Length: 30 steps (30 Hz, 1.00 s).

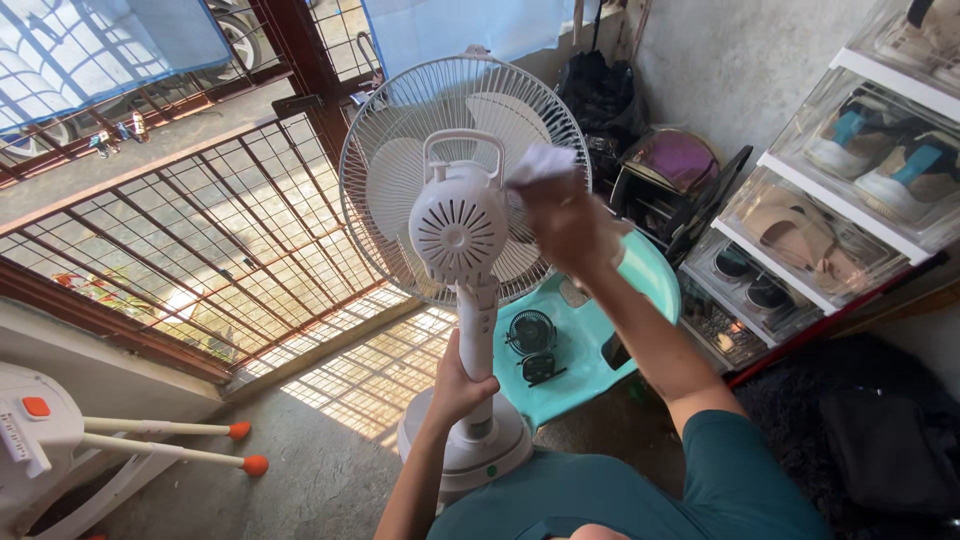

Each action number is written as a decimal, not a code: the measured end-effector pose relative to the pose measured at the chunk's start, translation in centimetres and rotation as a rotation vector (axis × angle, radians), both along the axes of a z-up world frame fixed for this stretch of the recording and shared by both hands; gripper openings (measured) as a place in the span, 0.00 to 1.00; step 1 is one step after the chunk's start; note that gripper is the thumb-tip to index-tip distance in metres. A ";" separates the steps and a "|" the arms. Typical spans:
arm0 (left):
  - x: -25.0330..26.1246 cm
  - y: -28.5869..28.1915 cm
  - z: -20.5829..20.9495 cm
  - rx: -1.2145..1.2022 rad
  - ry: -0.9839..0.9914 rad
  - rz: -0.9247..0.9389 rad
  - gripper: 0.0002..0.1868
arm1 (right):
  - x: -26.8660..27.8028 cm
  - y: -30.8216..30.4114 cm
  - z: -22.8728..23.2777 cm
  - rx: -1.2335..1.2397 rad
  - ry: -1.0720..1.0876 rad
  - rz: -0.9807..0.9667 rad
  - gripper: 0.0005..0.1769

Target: The person sweeps the floor with a broom and dustpan, then wipes a baby high chair with a cloth. They proceed to wipe a small portable fan and a larger pedestal fan with a cloth, cleaning the grills, blades, and base.

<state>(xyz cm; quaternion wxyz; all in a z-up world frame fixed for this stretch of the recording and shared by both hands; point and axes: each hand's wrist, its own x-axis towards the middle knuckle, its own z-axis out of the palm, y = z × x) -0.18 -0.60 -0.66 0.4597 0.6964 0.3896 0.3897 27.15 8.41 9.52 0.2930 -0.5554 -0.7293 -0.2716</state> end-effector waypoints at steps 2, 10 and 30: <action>-0.1 -0.2 0.3 -0.024 -0.001 -0.003 0.41 | 3.4 1.9 3.1 0.056 0.283 0.115 0.27; 1.2 -0.4 0.0 0.018 0.118 -0.035 0.41 | 3.5 9.7 16.3 -0.387 0.162 0.302 0.32; 0.8 2.7 -4.8 -0.367 -0.359 -0.049 0.34 | -0.6 -6.9 -18.1 -0.064 0.202 0.171 0.18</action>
